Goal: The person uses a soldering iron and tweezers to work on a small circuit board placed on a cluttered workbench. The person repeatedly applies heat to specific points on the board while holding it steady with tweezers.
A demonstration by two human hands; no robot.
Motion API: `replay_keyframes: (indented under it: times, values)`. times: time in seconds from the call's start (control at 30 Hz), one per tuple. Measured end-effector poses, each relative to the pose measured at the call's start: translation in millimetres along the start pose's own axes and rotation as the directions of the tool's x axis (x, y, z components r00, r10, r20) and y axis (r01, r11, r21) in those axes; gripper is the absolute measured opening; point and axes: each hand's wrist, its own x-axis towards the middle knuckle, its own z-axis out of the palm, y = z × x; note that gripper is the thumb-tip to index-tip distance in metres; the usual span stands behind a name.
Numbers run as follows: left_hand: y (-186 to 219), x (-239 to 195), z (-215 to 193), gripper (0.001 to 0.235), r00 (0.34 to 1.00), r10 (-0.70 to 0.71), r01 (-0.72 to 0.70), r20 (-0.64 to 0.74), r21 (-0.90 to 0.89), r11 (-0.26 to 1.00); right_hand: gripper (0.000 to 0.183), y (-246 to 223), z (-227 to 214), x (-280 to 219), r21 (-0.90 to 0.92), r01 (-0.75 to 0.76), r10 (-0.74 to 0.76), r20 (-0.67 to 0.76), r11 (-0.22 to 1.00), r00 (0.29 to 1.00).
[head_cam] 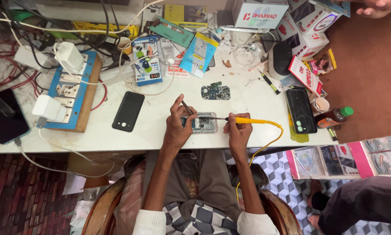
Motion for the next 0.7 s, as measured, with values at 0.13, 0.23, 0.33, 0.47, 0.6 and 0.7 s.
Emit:
replay_keyframes:
  times: [0.13, 0.23, 0.33, 0.47, 0.6, 0.7]
  values:
    - [-0.1, -0.7, -0.7, 0.087, 1.0, -0.016, 0.016, -0.015, -0.012, 1.0, 0.017, 2.9, 0.3, -1.0, 0.049, 0.018, -0.016, -0.025, 0.999, 1.0]
    - [-1.9, -0.3, 0.6, 0.087, 1.0, -0.01, 0.009, -0.017, -0.019, 1.0, 0.016, 4.3, -0.6, -0.3, 0.042, 0.022, -0.02, -0.052, 0.999, 0.998]
    - [-5.1, -4.0, 0.6, 0.086, 1.0, -0.008, 0.008, -0.022, -0.004, 1.0, 0.016, 6.9, -1.4, -2.8, 0.015, 0.029, -0.028, -0.059, 0.999, 0.998]
    - [-4.0, -2.3, 0.8, 0.084, 0.999, -0.015, 0.014, -0.03, -0.009, 1.0, 0.016, 3.8, -0.7, -1.9, -0.004, 0.025, -0.025, -0.064, 1.0, 0.998]
    - [-0.4, -1.9, -1.5, 0.084, 0.998, -0.059, 0.059, 0.003, -0.052, 0.997, 0.017, 0.1, -0.2, -4.9, -0.013, 0.023, -0.024, -0.056, 1.0, 0.998]
    - [0.5, 1.8, -1.3, 0.081, 0.999, 0.045, -0.045, -0.02, 0.019, 0.999, 0.017, -2.3, 1.1, -2.5, 0.008, 0.038, -0.038, -0.023, 0.999, 0.999]
